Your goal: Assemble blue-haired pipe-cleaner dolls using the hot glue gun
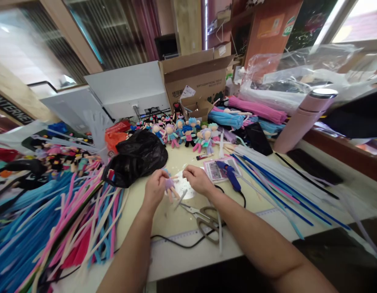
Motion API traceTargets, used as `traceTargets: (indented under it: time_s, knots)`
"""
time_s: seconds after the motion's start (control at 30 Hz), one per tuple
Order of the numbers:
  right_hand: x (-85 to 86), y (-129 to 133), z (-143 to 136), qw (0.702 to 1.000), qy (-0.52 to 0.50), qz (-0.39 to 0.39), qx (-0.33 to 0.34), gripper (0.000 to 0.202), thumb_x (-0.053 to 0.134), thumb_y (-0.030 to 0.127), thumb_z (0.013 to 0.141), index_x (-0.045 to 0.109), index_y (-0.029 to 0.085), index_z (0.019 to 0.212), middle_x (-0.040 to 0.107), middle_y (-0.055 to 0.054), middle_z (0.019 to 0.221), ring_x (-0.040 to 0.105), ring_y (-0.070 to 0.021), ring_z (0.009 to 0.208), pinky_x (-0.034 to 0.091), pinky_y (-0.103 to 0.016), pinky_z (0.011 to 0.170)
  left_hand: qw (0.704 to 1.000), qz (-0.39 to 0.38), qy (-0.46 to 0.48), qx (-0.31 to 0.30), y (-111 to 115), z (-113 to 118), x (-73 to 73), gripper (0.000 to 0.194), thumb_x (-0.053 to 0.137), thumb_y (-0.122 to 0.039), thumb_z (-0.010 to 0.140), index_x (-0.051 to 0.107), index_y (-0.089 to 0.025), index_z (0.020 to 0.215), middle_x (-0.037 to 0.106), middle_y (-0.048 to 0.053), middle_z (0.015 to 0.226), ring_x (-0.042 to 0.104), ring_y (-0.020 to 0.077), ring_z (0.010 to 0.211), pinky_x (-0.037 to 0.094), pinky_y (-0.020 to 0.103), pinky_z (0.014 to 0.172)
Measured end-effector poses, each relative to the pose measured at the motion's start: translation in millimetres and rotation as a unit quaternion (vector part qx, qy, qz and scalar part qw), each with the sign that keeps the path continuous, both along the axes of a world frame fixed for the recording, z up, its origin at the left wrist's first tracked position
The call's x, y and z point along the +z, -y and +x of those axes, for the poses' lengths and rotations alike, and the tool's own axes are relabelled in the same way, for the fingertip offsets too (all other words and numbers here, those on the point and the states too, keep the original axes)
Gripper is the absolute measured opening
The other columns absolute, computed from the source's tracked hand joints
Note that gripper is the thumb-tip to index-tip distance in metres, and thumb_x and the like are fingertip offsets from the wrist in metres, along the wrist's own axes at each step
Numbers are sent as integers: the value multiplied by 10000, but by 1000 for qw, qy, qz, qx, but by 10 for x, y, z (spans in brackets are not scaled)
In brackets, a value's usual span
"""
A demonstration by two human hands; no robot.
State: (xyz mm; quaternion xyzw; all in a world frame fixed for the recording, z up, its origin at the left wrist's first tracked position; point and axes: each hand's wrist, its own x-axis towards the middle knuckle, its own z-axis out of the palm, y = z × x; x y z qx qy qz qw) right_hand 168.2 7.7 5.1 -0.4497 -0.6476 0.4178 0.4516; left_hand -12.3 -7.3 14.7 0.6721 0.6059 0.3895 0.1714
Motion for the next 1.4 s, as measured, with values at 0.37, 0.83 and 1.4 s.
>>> traceTargets:
  time_s: [0.37, 0.83, 1.4]
  knots:
    - [16, -72, 47, 996, -79, -24, -21, 310, 497, 394, 780, 392, 211, 553, 357, 71, 512, 364, -88, 503, 291, -238, 492, 983, -92, 149, -59, -111, 472, 241, 195, 497, -273, 736, 629, -173, 839, 505, -43, 560, 457, 117, 524, 373, 245, 535]
    - [85, -54, 100, 940, -252, -213, 81, 355, 696, 463, 695, 483, 209, 822, 546, 68, 583, 505, -82, 523, 347, -186, 460, 884, -173, 418, -121, -32, 621, 194, 375, 712, -405, 687, 704, -137, 950, 659, 29, 677, 559, 110, 586, 436, 247, 586]
    - [102, -44, 69, 947, -283, -144, 51, 427, 745, 472, 611, 468, 218, 813, 497, 103, 547, 425, -69, 427, 299, -203, 400, 887, -151, 428, -90, -54, 809, 129, 226, 642, -338, 674, 485, -181, 630, 407, -60, 513, 373, 76, 497, 313, 225, 503]
